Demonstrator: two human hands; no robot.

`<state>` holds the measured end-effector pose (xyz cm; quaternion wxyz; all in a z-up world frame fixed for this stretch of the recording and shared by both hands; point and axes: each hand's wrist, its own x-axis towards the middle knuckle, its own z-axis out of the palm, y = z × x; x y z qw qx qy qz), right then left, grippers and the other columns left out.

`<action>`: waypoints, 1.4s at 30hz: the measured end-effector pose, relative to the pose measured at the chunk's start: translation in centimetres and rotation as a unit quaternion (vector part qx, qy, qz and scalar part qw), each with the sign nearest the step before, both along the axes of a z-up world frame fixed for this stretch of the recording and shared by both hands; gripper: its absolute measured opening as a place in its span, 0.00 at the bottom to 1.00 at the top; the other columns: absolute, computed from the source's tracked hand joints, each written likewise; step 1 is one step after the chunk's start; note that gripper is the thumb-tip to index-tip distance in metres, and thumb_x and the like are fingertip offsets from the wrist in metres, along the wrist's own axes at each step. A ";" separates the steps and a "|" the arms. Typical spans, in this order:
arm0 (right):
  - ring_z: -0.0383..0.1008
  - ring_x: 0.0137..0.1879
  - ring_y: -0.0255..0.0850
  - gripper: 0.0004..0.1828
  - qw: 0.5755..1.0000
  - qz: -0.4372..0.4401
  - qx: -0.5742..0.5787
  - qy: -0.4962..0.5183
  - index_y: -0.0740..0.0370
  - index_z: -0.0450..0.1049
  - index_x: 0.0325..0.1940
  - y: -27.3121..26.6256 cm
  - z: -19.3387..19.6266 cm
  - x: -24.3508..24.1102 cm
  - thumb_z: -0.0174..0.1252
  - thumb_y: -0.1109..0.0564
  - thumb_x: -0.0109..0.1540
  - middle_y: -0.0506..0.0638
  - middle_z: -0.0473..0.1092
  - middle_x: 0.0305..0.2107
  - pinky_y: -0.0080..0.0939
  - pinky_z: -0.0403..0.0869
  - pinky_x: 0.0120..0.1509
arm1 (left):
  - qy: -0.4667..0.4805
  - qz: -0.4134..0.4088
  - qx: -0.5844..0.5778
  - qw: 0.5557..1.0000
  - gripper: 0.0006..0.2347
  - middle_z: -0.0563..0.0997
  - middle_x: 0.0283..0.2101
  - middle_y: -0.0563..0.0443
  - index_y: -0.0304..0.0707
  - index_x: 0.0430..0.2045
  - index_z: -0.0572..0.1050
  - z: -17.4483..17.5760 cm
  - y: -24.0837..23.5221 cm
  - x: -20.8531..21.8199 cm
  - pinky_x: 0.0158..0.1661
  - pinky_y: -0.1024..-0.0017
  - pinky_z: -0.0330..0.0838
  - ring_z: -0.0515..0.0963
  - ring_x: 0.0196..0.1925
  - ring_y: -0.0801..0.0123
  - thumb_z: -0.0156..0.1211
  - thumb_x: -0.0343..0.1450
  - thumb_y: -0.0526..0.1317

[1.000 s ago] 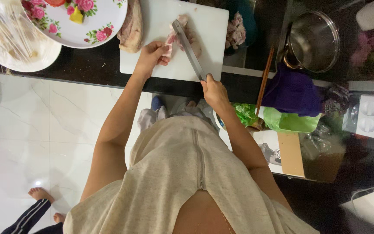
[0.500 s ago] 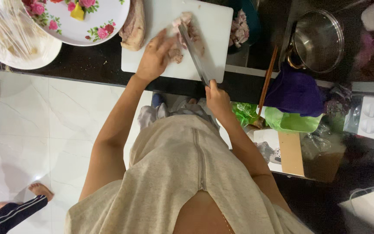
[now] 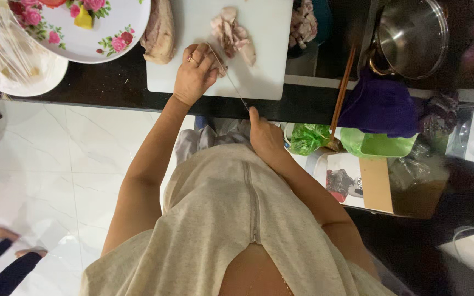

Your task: The person slices meat into pieces on a cutting board using a knife, places the sliced meat into a bowl, and then transfers pieces of chopped cabbage from a colander into a pot of boiling water.

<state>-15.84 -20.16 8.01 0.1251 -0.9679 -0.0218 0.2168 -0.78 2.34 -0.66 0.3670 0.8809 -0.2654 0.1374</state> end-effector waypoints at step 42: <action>0.76 0.34 0.70 0.18 0.994 -0.025 0.033 -0.103 0.66 0.61 0.60 -0.2 -1.9 5.1 0.50 0.55 0.69 0.70 0.74 0.26 0.68 0.72 0.39 | -0.003 0.045 -0.079 0.996 0.16 0.71 0.54 0.39 0.39 0.48 0.72 -0.2 0.3 0.0 0.59 0.54 0.69 0.70 0.57 0.43 0.67 0.68 0.35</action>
